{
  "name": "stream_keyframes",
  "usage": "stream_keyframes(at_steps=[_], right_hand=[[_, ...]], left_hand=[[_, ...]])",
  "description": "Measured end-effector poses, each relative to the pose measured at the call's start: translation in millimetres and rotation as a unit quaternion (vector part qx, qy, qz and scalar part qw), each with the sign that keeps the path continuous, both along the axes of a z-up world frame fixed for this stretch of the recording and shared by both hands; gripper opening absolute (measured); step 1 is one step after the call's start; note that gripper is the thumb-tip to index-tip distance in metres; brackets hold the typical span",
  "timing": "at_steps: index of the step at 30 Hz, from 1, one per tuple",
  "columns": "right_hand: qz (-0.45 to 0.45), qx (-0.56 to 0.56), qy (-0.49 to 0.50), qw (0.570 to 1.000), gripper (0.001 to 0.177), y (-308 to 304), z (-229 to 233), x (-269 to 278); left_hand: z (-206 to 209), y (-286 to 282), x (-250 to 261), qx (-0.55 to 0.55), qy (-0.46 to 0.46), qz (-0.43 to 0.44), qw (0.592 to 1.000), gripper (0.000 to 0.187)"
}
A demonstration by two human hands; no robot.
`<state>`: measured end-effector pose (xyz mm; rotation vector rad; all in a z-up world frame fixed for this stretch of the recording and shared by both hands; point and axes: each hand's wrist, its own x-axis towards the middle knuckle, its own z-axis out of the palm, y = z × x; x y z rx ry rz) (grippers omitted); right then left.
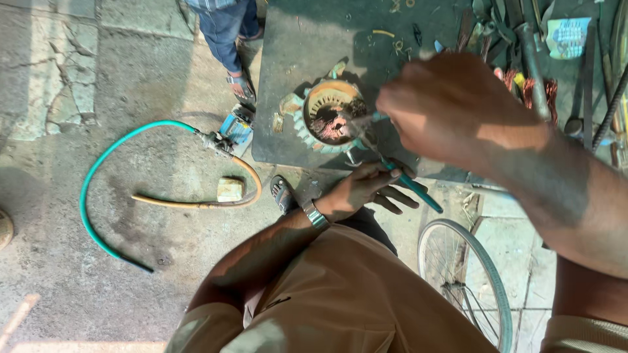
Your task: The person uses pliers and a screwdriver to remove copper windings from a motor stator. They repeatedly pull, cut, and pry the wires from the slots, then place the removed copper wire on the workbench.
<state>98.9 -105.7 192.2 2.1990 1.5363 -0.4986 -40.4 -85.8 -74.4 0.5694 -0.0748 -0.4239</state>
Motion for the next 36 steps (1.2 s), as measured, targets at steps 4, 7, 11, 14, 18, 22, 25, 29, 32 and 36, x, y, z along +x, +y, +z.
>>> stream_keyframes(at_steps=[4, 7, 11, 14, 18, 22, 25, 29, 32, 36], right_hand=[[0.104, 0.102, -0.016, 0.989, 0.018, 34, 4, 3], [0.034, 0.029, 0.013, 0.999, 0.031, 47, 1, 3], [0.021, -0.027, -0.043, 0.999, 0.007, 71, -18, 4], [0.017, -0.051, -0.041, 0.998, 0.006, 88, -29, 5], [0.033, -0.048, -0.048, 0.997, 0.009, 99, -33, 11], [0.024, -0.02, -0.043, 0.999, 0.014, 99, -35, 18], [-0.009, -0.054, -0.043, 0.998, 0.009, 101, -40, 21], [-0.017, -0.092, -0.04, 0.995, 0.009, 105, -41, 25], [-0.035, -0.103, -0.029, 0.994, 0.012, 108, -41, 24], [-0.035, -0.096, -0.027, 0.994, 0.01, 109, -37, 29]], left_hand=[[22, 18, 1, -0.006, -0.001, -0.014, 1.0, 0.04], [30, 22, -4, -0.021, 0.004, -0.01, 1.0, 0.04], [30, 28, -5, -0.022, -0.001, -0.012, 1.0, 0.043], [28, 31, -6, -0.046, 0.005, -0.021, 0.999, 0.044], [26, 34, -4, -0.078, 0.009, -0.02, 0.997, 0.044], [26, 32, -6, -0.102, 0.025, -0.017, 0.994, 0.044], [31, 34, -5, -0.092, 0.036, -0.009, 0.995, 0.042], [43, 39, -3, -0.096, 0.046, -0.006, 0.994, 0.041], [54, 43, -10, -0.098, 0.073, -0.001, 0.993, 0.04], [67, 51, -9, -0.093, 0.095, 0.012, 0.991, 0.039]])
